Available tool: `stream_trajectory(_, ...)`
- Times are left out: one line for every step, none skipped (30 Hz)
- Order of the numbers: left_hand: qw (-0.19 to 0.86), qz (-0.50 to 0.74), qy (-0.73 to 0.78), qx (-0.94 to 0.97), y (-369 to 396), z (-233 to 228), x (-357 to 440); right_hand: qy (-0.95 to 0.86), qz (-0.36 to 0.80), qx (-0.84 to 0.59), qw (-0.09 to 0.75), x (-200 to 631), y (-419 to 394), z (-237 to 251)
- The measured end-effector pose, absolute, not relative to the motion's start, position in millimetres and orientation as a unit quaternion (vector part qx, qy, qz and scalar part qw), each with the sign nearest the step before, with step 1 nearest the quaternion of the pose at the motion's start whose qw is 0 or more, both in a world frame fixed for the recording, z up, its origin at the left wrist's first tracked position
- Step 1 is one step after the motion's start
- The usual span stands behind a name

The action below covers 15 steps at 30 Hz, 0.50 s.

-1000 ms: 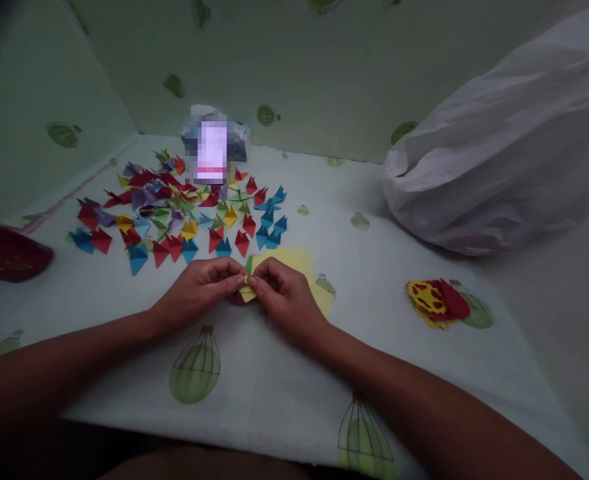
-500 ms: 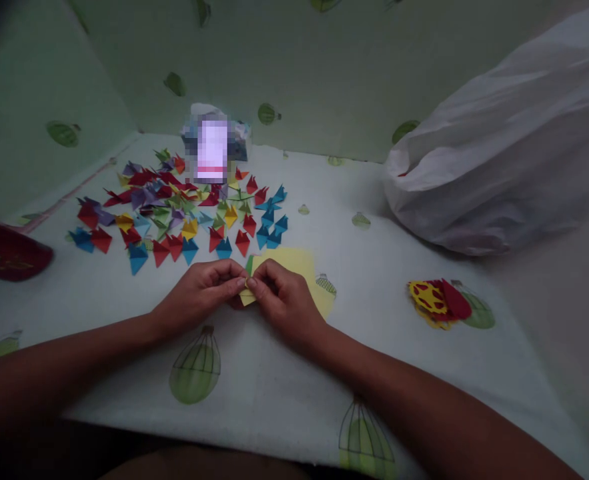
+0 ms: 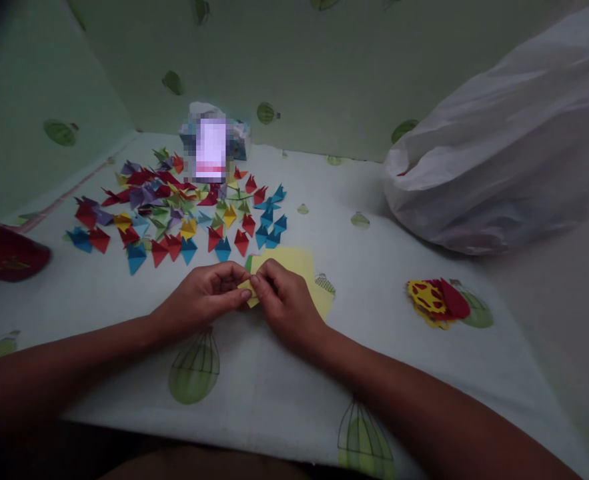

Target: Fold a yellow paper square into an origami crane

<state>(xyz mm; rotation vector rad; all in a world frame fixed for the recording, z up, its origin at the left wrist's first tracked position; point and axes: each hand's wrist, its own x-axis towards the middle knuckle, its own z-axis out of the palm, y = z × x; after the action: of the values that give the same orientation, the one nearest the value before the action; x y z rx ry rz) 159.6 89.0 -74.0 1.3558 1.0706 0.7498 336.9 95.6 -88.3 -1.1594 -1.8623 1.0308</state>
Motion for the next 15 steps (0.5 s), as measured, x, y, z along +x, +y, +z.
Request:
stream_trajectory(0.586,0.323,0.461,0.582,89.2,-74.7,159.7,-0.718,0.402,-0.448,0.352,337.0,95.6,-88.2)
stream_trajectory(0.586,0.326,0.462,0.580,89.4,-75.2,160.0,-0.715,0.405,-0.447,0.353,337.0,95.6,-88.2)
stream_trajectory(0.588,0.330,0.463,0.576,89.6,-75.2,160.2,-0.712,0.411,-0.446,0.354,337.1,95.6,-88.1)
stream_trajectory(0.591,0.335,0.462,0.570,89.8,-74.8,160.5,-0.706,0.419,-0.446,0.356,337.2,95.7,-88.0)
stream_trajectory(0.597,0.339,0.461,0.562,90.2,-74.0,160.6,-0.698,0.432,-0.446,0.356,337.4,95.8,-87.7)
stream_trajectory(0.602,0.343,0.461,0.554,90.6,-72.9,160.7,-0.688,0.448,-0.447,0.355,337.6,96.0,-87.3)
stream_trajectory(0.607,0.346,0.462,0.546,91.2,-71.7,160.7,-0.676,0.468,-0.446,0.354,337.9,96.4,-86.7)
stream_trajectory(0.610,0.350,0.464,0.538,92.0,-70.5,160.5,-0.664,0.488,-0.444,0.352,338.3,96.8,-86.0)
stream_trajectory(0.612,0.355,0.468,0.530,92.9,-69.3,160.2,-0.651,0.508,-0.439,0.352,338.6,97.4,-85.2)
stream_trajectory(0.613,0.359,0.473,0.521,93.8,-68.4,159.9,-0.640,0.528,-0.431,0.354,338.8,98.0,-84.4)
stream_trajectory(0.613,0.364,0.478,0.512,94.7,-67.7,159.5,-0.629,0.548,-0.422,0.356,339.0,98.7,-83.8)
stream_trajectory(0.614,0.369,0.483,0.503,95.4,-67.5,159.2,-0.617,0.565,-0.413,0.360,339.0,99.4,-83.3)
stream_trajectory(0.616,0.374,0.487,0.494,96.1,-67.6,159.0,-0.605,0.579,-0.407,0.364,338.8,100.2,-83.0)
stream_trajectory(0.618,0.379,0.489,0.485,96.5,-68.0,158.9,-0.594,0.592,-0.403,0.367,338.5,100.9,-82.9)
stream_trajectory(0.621,0.383,0.490,0.477,96.8,-68.8,158.8,-0.583,0.602,-0.400,0.371,338.1,101.6,-83.2)
